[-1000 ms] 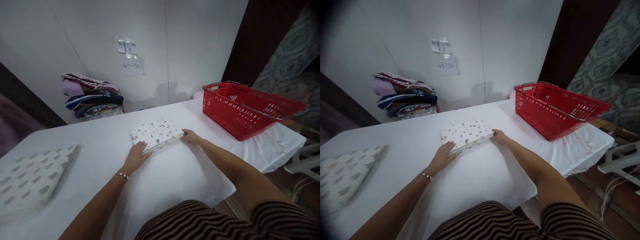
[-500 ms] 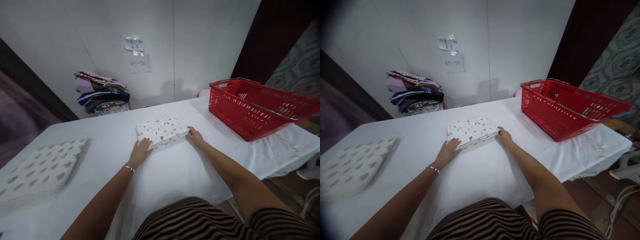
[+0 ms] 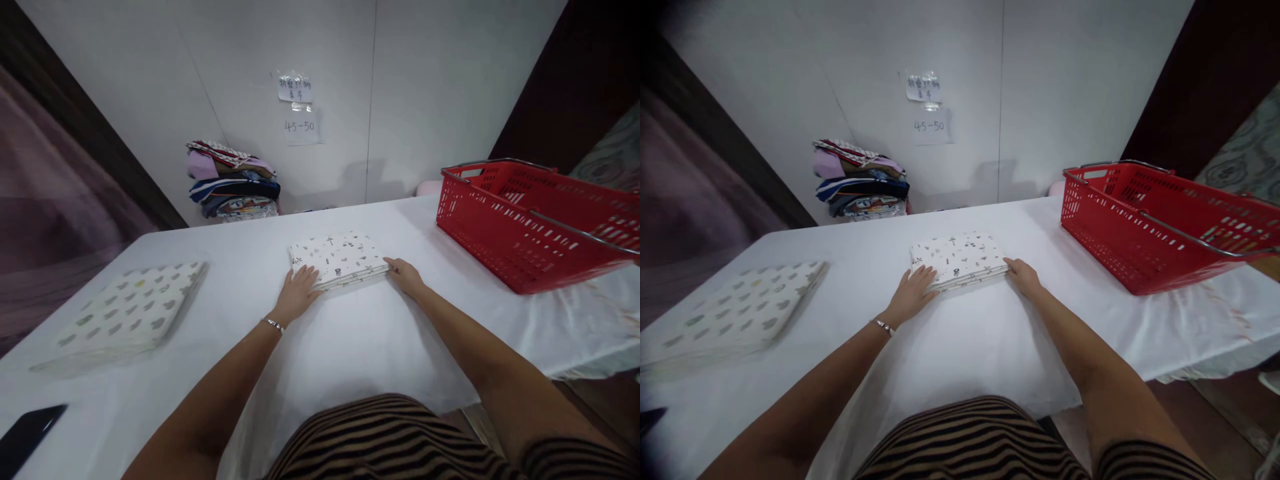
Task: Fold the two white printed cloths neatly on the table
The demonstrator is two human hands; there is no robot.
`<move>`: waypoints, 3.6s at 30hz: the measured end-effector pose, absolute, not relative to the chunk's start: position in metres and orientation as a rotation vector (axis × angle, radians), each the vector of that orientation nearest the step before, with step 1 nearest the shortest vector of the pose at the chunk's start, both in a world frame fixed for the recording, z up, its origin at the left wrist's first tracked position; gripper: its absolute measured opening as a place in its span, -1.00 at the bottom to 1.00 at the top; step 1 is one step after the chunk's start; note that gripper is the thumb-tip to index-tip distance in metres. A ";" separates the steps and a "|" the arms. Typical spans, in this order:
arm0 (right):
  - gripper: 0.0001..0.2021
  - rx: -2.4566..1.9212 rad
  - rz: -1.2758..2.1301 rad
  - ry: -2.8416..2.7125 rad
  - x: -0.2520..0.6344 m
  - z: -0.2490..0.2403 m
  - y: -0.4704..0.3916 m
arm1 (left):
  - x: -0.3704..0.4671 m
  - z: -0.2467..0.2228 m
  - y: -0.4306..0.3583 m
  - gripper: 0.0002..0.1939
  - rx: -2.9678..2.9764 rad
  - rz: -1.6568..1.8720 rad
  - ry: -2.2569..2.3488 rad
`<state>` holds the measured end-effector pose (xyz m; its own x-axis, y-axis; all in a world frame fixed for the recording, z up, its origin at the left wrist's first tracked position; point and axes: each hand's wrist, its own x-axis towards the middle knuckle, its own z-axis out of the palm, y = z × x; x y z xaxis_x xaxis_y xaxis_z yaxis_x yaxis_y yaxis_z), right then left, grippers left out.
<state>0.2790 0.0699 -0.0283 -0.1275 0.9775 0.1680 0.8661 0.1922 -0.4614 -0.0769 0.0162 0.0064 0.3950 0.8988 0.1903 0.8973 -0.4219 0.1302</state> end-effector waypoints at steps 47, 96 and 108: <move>-0.80 -1.072 -0.058 -2.359 0.233 -0.017 0.077 | -0.047 0.000 0.028 -0.77 2.872 0.597 1.686; -0.68 -0.985 -0.047 -2.401 0.218 -0.015 0.063 | -0.060 -0.018 -0.001 -0.77 2.767 0.801 1.757; -0.55 -0.954 0.031 -2.543 0.215 -0.043 0.053 | -0.049 0.000 0.003 -0.75 2.554 0.892 1.808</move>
<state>0.2147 0.0528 -0.0426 -0.6754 0.6330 0.3784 0.6236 0.7641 -0.1651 -0.0487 0.0030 0.0003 0.2345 0.8389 0.4912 0.9001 -0.3782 0.2163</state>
